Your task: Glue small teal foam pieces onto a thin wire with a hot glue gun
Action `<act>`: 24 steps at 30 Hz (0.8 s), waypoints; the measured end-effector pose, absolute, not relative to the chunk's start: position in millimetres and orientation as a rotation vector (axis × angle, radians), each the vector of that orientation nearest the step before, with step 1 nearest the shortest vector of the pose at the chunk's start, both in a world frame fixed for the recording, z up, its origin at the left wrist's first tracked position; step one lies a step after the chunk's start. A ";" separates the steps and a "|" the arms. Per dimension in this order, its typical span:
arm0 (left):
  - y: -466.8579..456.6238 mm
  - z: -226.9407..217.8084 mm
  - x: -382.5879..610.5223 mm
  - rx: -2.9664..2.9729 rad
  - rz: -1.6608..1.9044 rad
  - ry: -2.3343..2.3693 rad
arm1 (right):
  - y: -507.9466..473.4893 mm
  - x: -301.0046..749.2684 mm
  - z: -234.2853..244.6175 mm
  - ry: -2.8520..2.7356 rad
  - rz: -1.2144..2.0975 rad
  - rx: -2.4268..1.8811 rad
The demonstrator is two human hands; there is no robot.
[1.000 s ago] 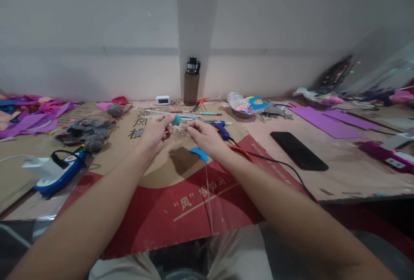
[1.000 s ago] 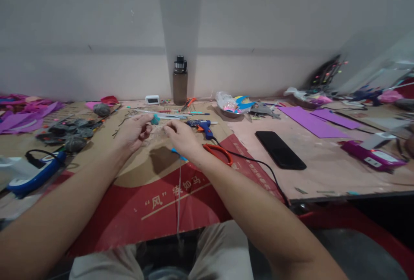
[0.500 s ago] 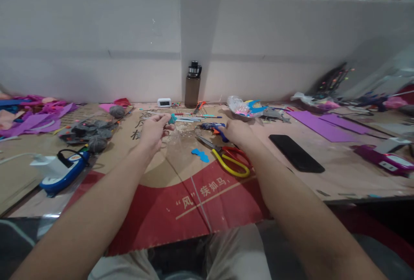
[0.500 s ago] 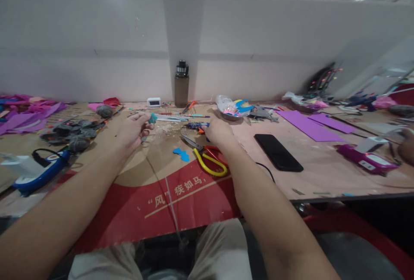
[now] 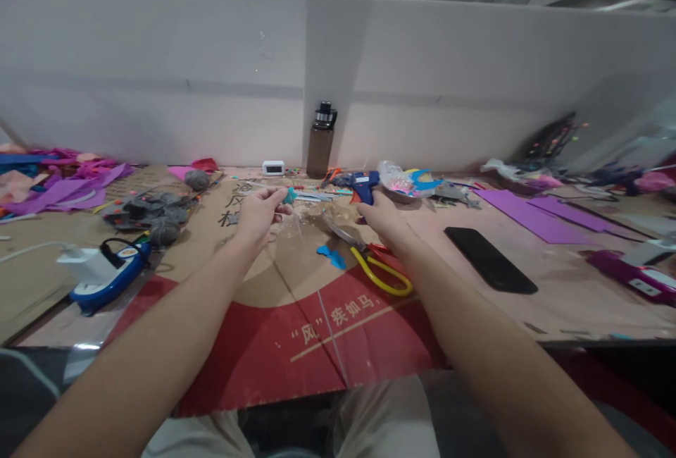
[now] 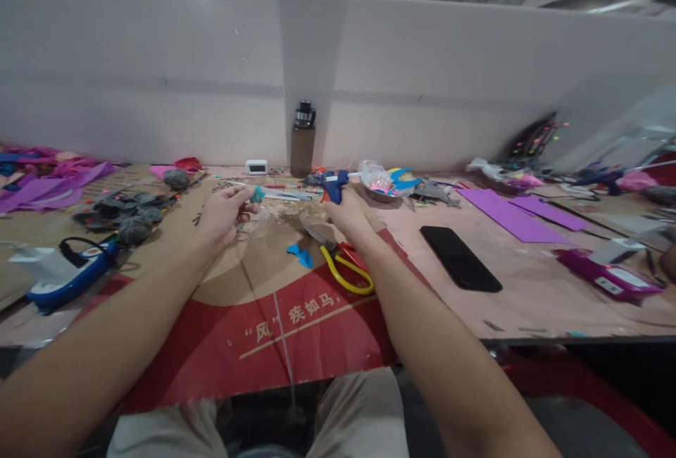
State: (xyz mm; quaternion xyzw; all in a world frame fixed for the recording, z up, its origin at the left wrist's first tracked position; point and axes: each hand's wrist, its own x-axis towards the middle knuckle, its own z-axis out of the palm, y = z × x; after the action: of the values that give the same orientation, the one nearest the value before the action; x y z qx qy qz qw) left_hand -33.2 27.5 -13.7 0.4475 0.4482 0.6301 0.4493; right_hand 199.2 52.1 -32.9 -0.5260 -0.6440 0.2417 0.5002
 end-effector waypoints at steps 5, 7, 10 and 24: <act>27.6 -13.2 -36.0 1.066 1.618 1.102 | 15.3 169.0 -9.8 -1.584 0.793 -1.003; 28.1 -14.1 -37.2 1.066 1.624 1.112 | 3.3 161.3 -7.1 -1.645 0.787 -0.961; 29.9 -15.7 -38.4 1.073 1.616 1.142 | -4.0 156.5 -9.3 -1.763 0.706 -0.953; 25.9 -11.7 -33.1 1.052 1.624 1.174 | 2.3 156.1 -17.5 -1.977 0.404 -0.964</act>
State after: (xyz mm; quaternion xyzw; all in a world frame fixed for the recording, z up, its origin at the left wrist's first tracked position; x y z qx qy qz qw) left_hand -33.1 25.9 -11.7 0.4207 0.4696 0.6495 0.4250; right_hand 156.1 2.3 -17.5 -0.3876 -0.7951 0.1625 0.4373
